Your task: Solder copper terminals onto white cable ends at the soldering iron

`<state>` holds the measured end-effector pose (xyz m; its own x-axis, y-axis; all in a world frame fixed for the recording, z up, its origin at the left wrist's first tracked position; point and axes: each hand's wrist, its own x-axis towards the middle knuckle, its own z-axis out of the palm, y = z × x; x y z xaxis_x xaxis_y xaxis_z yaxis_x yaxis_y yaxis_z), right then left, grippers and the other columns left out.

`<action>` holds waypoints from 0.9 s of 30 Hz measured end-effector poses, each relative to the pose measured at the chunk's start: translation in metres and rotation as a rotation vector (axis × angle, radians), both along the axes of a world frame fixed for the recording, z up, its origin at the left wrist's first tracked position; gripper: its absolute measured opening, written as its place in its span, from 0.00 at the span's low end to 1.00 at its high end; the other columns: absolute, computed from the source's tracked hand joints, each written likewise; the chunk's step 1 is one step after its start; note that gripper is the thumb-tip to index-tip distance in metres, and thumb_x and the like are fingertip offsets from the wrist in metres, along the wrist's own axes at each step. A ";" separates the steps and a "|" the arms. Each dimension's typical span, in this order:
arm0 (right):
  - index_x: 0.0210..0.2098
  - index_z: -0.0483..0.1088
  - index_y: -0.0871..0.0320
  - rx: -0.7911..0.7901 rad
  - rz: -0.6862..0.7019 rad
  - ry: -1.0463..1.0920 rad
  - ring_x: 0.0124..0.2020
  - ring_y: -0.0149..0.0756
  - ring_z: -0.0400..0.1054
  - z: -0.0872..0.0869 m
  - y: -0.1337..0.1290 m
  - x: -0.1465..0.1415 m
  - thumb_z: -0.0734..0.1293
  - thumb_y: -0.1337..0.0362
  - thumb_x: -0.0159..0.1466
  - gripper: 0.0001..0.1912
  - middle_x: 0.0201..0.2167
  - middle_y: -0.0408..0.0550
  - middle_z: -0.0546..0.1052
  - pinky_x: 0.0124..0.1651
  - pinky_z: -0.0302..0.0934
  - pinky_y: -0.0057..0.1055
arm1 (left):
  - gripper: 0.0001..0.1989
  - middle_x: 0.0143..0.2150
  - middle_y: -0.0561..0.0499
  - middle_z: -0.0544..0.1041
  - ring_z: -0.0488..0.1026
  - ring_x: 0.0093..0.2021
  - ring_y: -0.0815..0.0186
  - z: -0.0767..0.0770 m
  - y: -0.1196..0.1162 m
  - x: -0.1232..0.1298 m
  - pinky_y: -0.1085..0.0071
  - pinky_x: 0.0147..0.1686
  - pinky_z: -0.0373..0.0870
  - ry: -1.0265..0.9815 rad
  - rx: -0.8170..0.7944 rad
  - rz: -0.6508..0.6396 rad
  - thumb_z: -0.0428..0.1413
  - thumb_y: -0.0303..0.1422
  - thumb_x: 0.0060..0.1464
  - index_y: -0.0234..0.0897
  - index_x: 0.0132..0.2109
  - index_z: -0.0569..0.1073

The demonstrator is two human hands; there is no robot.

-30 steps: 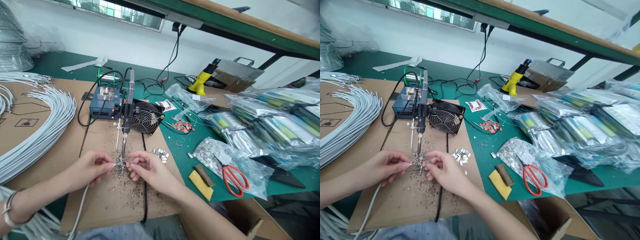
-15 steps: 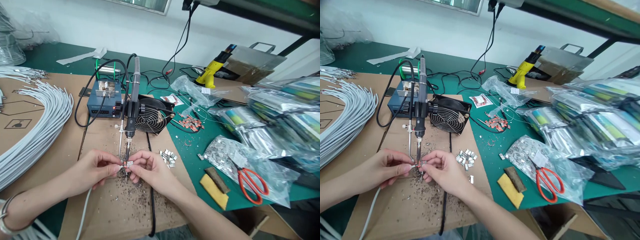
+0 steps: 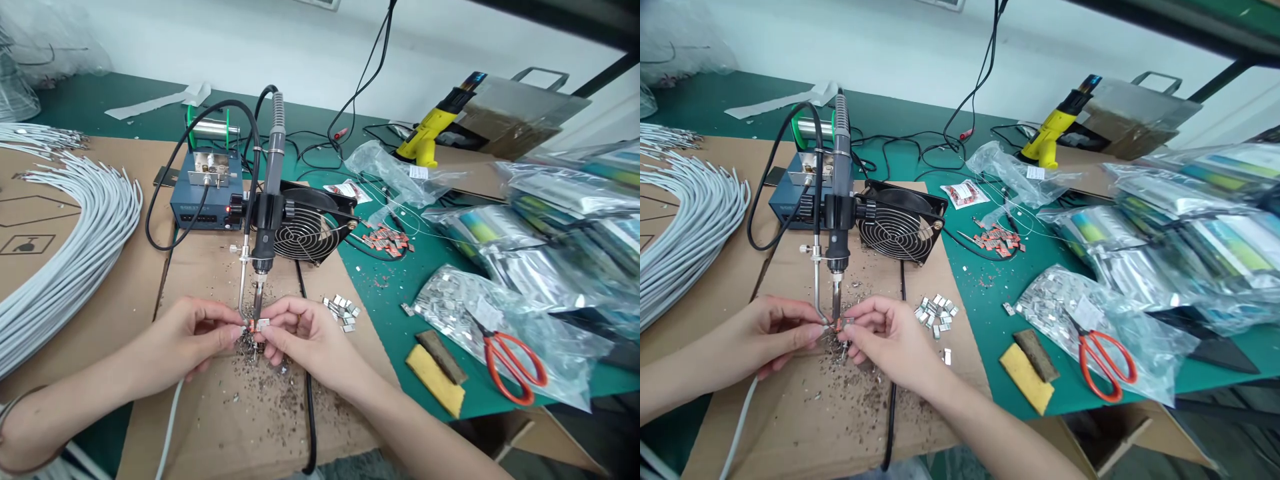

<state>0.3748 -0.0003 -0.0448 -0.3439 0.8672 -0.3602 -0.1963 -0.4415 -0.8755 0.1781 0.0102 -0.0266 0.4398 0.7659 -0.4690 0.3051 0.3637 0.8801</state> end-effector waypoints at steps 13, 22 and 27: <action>0.29 0.75 0.60 0.014 -0.016 -0.017 0.15 0.22 0.64 0.006 0.000 0.002 0.81 0.61 0.45 0.16 0.23 0.43 0.80 0.18 0.58 0.20 | 0.14 0.13 0.63 0.60 0.55 0.13 0.77 -0.001 0.002 -0.002 0.84 0.11 0.56 0.009 -0.043 -0.035 0.59 0.43 0.50 0.36 0.28 0.74; 0.27 0.75 0.59 0.028 -0.025 0.041 0.16 0.22 0.64 0.007 -0.001 0.002 0.78 0.64 0.47 0.11 0.22 0.42 0.80 0.18 0.59 0.19 | 0.15 0.14 0.60 0.64 0.58 0.13 0.76 -0.001 0.003 -0.004 0.83 0.11 0.58 0.027 -0.065 -0.022 0.60 0.45 0.49 0.36 0.31 0.77; 0.28 0.75 0.59 0.019 -0.036 0.037 0.15 0.22 0.64 0.004 0.000 0.001 0.77 0.66 0.48 0.09 0.23 0.42 0.80 0.18 0.60 0.19 | 0.13 0.13 0.62 0.62 0.56 0.12 0.77 -0.002 0.003 -0.002 0.84 0.10 0.56 0.038 -0.056 0.000 0.61 0.43 0.47 0.36 0.28 0.76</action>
<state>0.3758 -0.0008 -0.0403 -0.3251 0.8858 -0.3311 -0.2440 -0.4168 -0.8756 0.1758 0.0135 -0.0290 0.4208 0.7382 -0.5272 0.3381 0.4117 0.8463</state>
